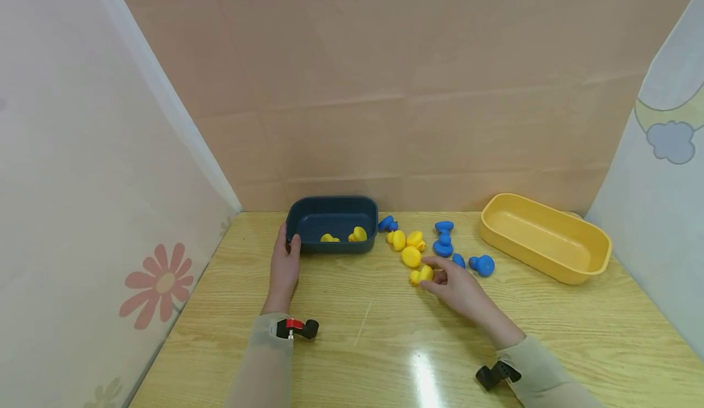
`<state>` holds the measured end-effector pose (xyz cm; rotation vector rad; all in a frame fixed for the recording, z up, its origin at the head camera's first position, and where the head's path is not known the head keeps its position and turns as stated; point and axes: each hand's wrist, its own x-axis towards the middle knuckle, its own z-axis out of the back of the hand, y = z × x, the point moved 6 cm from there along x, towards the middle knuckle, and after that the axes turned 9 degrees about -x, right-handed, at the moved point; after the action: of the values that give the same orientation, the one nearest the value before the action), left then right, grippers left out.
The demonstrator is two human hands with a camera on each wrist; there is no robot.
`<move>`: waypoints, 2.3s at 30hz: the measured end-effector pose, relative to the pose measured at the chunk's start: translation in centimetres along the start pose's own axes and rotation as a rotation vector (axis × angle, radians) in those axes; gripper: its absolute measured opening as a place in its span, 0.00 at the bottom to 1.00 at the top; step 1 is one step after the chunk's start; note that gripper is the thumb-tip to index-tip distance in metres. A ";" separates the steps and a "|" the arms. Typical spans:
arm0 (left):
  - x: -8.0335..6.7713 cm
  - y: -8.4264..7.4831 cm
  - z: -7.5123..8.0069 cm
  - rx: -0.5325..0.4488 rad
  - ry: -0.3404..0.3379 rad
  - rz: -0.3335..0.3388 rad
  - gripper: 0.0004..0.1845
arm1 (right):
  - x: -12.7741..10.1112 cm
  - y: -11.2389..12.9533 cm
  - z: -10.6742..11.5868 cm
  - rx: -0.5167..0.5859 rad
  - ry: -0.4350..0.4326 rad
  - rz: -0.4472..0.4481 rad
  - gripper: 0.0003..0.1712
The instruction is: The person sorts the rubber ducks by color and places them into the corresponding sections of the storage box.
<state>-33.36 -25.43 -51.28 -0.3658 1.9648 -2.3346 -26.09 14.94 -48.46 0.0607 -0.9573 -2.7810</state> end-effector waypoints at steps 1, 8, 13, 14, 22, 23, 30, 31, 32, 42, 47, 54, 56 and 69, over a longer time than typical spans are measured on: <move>0.0 0.0 0.0 0.000 -0.001 0.000 0.37 | 0.0 0.0 0.1 -0.005 -0.006 0.002 0.32; -0.1 -0.1 0.1 0.006 -0.006 -0.002 0.37 | 0.4 0.2 0.5 -0.004 -0.065 0.013 0.33; -0.1 -0.1 0.1 -0.009 -0.007 -0.012 0.37 | 0.7 0.8 1.3 0.030 -0.129 0.006 0.33; 0.0 0.0 0.1 -0.012 -0.008 -0.013 0.37 | 0.7 1.0 1.4 0.042 -0.140 0.005 0.33; 0.0 0.1 0.2 0.010 -0.010 -0.015 0.37 | 1.2 2.5 2.2 0.108 -0.191 0.036 0.31; 0.1 0.1 0.2 0.013 -0.010 -0.013 0.37 | 1.3 2.6 2.3 0.113 -0.196 0.040 0.31; 0.1 0.2 0.1 -0.004 -0.006 -0.009 0.37 | 2.6 4.6 2.6 0.140 -0.207 0.080 0.31; 0.1 0.2 0.1 -0.007 -0.007 -0.008 0.37 | 2.9 4.9 2.7 0.140 -0.205 0.089 0.31; 0.1 0.2 0.1 -0.007 -0.010 -0.008 0.37 | 3.2 5.2 2.7 0.144 -0.204 0.096 0.31; 0.1 0.1 -0.1 0.003 -0.014 -0.013 0.37 | 6.1 7.6 2.2 0.133 -0.185 0.149 0.31; 0.0 -0.1 -0.1 -0.018 -0.003 -0.025 0.36 | 7.5 8.0 1.2 0.123 -0.142 0.127 0.32; -0.1 -0.1 -0.1 -0.018 0.002 -0.030 0.36 | 9.0 8.5 0.0 0.123 -0.111 0.153 0.31; -0.1 -0.2 0.0 -0.014 0.000 -0.030 0.36 | 9.4 8.7 -0.2 0.115 -0.107 0.158 0.31; -0.3 -0.2 0.1 -0.002 -0.005 -0.020 0.37 | 11.2 10.2 -1.8 0.090 -0.077 0.165 0.30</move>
<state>-33.07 -25.41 -51.16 -0.3929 1.9702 -2.3417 -35.07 3.74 -43.28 -0.1084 -1.0549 -2.6056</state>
